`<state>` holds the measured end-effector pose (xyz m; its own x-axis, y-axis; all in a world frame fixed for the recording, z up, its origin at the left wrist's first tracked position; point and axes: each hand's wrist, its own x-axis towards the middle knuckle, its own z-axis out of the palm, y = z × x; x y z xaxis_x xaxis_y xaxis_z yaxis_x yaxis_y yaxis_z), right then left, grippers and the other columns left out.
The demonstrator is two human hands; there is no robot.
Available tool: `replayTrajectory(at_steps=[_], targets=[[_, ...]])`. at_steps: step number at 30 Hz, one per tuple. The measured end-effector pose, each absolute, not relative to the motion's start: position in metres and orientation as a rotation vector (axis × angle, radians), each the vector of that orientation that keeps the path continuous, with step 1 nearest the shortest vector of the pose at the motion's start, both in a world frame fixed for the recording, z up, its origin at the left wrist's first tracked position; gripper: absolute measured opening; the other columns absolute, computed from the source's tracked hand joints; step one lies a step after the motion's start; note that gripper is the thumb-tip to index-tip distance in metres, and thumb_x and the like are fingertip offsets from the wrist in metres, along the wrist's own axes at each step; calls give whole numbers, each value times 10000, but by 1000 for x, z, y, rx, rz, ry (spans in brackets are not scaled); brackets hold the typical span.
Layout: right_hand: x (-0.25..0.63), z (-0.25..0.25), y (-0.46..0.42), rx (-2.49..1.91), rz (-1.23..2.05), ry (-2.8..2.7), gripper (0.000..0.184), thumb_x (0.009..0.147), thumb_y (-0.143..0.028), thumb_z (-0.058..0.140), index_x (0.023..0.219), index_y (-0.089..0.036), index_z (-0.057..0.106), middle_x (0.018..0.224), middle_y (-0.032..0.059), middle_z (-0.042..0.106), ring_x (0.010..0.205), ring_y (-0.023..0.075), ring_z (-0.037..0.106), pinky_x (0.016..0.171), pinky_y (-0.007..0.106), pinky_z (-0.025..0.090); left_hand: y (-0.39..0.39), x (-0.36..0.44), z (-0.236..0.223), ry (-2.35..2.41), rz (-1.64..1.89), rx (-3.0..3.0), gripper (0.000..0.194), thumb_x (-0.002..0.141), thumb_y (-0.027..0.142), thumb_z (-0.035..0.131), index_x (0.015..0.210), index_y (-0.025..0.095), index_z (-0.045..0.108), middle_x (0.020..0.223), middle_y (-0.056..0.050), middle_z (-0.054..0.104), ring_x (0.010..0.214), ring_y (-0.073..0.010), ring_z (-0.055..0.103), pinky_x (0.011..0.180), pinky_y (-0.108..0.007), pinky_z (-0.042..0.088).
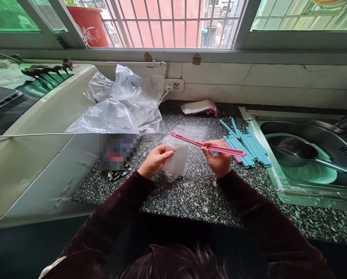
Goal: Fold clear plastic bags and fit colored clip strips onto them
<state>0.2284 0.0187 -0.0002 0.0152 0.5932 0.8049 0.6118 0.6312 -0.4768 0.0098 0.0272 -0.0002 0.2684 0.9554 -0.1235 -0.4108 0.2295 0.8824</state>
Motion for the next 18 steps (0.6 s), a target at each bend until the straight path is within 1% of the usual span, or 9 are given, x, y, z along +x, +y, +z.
replayTrajectory(at_steps=[4,11,18], targets=[[229,-3,21,-1049,2,-1644,46,789,-277,648,810,-240,629,782,27,678,766,199,631,735,389,518,20,11,5,739,1026,884,332,478,339,850,674,133,680,683,-9,644,643,-109,533,658,-240,402],[218,-7,15,-965,24,-1750,59,778,-238,661,830,-228,635,766,22,681,722,184,613,675,368,515,18,12,4,724,1007,895,332,486,346,852,669,132,676,663,2,632,629,-98,522,640,-226,386],[215,-2,9,-931,75,-1768,57,782,-237,656,833,-226,633,751,19,672,716,174,598,673,359,504,19,12,4,717,948,899,335,493,348,851,682,121,693,666,-16,650,624,-104,541,642,-234,404]])
